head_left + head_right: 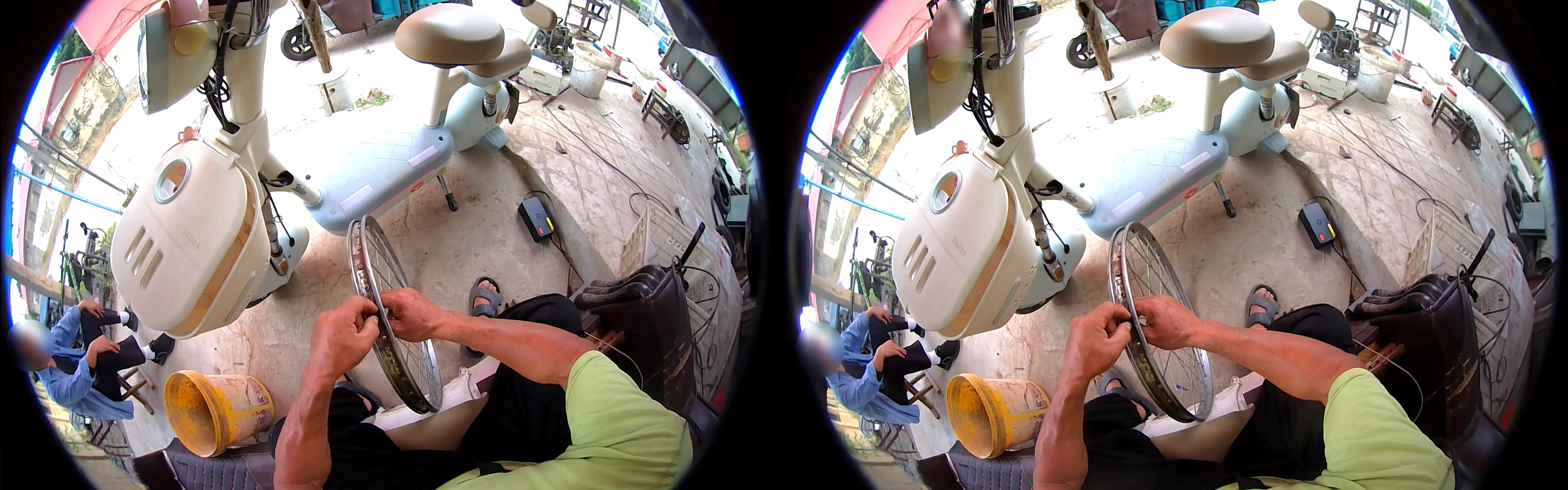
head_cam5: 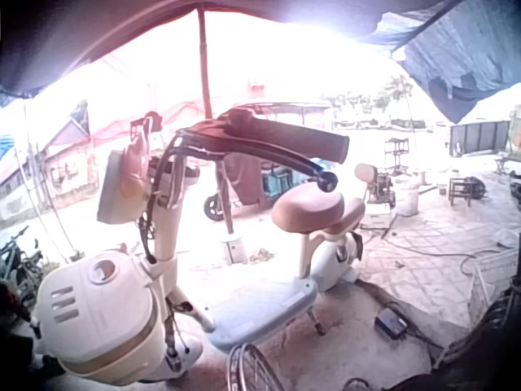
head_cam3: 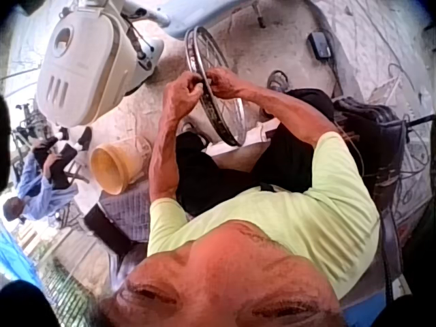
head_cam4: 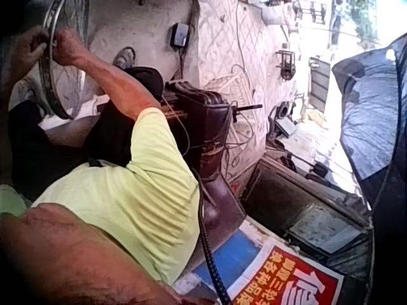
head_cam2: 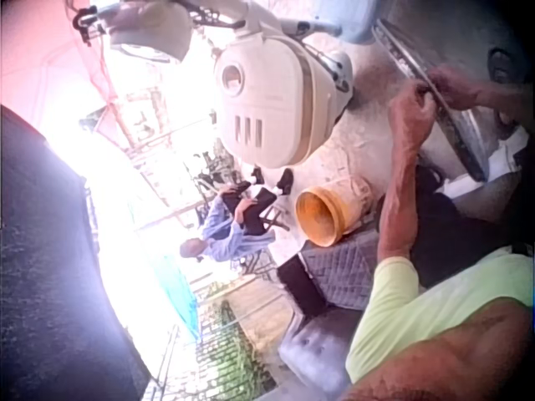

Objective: The person sits and works on a bicycle wheel rim, repeatedly pressing and adjusting small metal components along the rim's edge with both hands. The person rotates the rim to access different sections while maintaining a seated position.

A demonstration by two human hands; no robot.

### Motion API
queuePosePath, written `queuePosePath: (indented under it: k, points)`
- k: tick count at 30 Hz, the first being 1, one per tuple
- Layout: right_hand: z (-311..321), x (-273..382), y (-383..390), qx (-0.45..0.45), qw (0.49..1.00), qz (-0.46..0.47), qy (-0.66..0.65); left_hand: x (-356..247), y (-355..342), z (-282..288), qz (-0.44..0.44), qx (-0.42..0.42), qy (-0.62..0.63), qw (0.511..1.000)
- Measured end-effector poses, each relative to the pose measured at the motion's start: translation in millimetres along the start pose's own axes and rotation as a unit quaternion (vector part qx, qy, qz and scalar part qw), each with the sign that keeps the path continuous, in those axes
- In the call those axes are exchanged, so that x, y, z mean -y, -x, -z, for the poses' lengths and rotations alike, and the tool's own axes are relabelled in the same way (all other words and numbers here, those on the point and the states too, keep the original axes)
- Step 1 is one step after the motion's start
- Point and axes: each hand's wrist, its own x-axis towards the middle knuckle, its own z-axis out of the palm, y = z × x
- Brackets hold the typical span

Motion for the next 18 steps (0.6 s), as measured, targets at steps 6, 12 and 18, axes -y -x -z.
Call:
queuePosePath:
  k: [6,12,18]
  points:
    - [-3.1,-3.4,0.7,-0.035,0.999,0.011,-0.032,-4.6,-0.3,1.0,0.01,-0.005,0.002,1.0]
    - [-4.3,-2.6,0.6,-0.023,1.0,0.009,-0.019,-2.2,0.7,-2.5,0.001,-0.027,0.02,0.999]
    - [-7.0,-10.2,3.6,-0.038,0.999,-0.002,-0.027,4.6,1.3,-9.5,-0.022,-0.037,0.04,0.998]
